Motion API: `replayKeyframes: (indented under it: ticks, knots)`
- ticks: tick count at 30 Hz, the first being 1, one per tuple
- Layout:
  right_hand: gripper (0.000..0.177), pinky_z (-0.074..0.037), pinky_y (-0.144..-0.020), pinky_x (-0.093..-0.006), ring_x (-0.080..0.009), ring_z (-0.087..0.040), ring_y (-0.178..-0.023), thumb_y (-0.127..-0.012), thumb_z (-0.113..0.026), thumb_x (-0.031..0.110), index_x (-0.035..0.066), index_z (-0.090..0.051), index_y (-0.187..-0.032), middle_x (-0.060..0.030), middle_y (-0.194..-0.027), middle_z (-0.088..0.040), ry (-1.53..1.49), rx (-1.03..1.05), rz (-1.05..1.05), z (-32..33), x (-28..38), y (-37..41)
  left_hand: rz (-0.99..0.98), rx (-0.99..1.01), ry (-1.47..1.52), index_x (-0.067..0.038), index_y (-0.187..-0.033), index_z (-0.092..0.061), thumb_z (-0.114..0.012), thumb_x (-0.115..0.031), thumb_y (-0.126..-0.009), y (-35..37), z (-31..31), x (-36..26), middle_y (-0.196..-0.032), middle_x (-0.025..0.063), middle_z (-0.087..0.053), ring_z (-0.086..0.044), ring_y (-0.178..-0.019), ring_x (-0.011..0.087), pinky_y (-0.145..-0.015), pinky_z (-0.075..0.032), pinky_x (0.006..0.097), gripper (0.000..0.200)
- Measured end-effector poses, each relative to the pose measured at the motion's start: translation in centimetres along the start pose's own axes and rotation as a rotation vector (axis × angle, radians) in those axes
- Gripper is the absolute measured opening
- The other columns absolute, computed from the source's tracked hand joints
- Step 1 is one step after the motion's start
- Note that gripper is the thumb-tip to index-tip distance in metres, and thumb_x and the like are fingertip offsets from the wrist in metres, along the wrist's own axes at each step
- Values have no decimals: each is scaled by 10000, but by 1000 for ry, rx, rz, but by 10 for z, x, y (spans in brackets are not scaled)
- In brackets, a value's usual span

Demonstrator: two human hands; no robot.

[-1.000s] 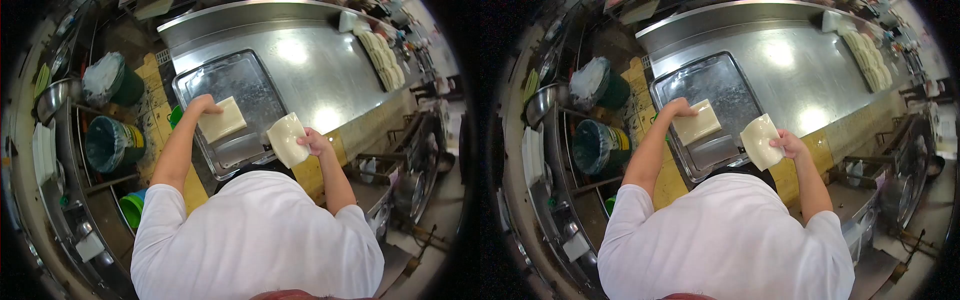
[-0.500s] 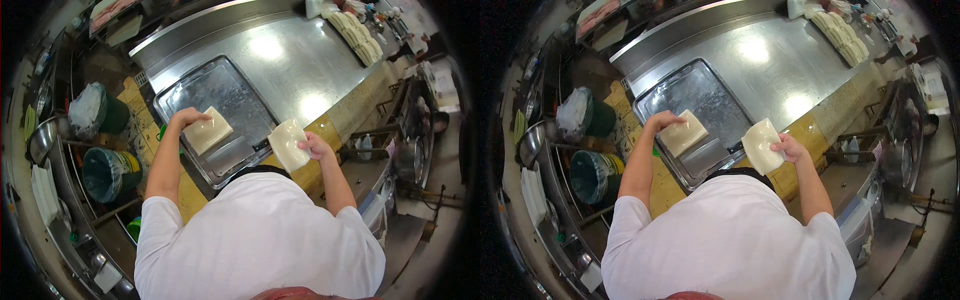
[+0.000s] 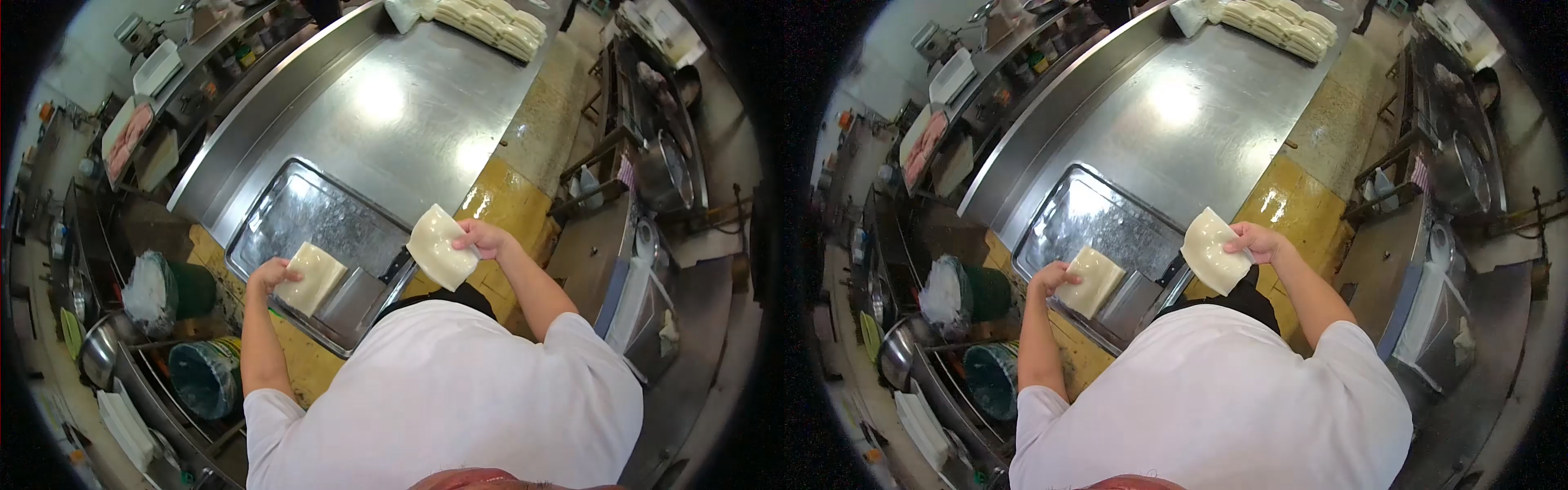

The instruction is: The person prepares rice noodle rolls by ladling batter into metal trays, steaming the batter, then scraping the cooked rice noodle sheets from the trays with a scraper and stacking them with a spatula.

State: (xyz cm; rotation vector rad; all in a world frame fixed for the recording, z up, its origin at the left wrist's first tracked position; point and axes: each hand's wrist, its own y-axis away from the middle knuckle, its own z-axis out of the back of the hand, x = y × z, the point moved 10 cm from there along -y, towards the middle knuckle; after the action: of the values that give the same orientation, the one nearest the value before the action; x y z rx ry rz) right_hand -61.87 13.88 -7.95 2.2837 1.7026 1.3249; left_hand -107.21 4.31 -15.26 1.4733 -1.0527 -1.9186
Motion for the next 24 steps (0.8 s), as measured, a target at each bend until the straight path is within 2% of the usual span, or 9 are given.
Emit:
replayKeyframes:
  ticks: [3, 8, 13, 15, 19, 24]
  knots:
    - [470, -562, -944, -392, -227, -704, -1030, -819, -755, 3, -17, -618, -1268, -125, -1162, -705, -39, 26, 11, 21, 4, 5, 58, 9, 89, 11, -1069, -734, -787, -38, -802, 12, -8, 1, -959, 90, -740, -709, -819, 203, -749, -580, 374, 277]
    - [489, -565, -936, -385, -223, -697, -1037, -822, -760, 15, -39, -599, -1280, -132, -1166, -698, -109, 50, 67, 54, 27, 22, 15, -27, 224, 23, -1075, -717, -772, -55, -813, 32, -26, -5, -987, 94, -736, -709, -851, 215, -807, -577, 387, 279]
    - [496, -564, -936, -385, -223, -698, -1032, -822, -762, 19, -33, -597, -1287, -129, -1166, -697, -175, 42, 122, 117, 48, 44, 37, -90, 332, 18, -1108, -694, -778, -68, -803, 44, -49, -17, -1028, 96, -728, -705, -893, 229, -831, -575, 398, 328]
    - [498, -564, -935, -384, -223, -698, -1031, -821, -763, 19, -30, -597, -1288, -127, -1165, -697, -216, 42, 147, 142, 58, 58, -29, -97, 454, 19, -1122, -682, -775, -70, -801, 54, -67, -45, -1043, 99, -724, -708, -907, 234, -844, -576, 403, 345]
    - [501, -556, -946, -383, -221, -690, -1049, -827, -766, 39, -29, -591, -1291, -124, -1171, -690, -229, -23, 201, 203, 81, 102, -96, -47, 497, 44, -1132, -664, -786, -84, -796, 42, -103, -103, -1057, 112, -725, -716, -922, 241, -845, -584, 395, 379]
    - [504, -561, -935, -376, -218, -694, -1036, -825, -772, 57, -36, -589, -1285, -120, -1169, -689, -256, -134, 277, 265, 99, 169, -182, 79, 463, 57, -1147, -656, -793, -99, -797, -13, -163, -210, -1062, 123, -724, -719, -923, 249, -836, -593, 394, 407]
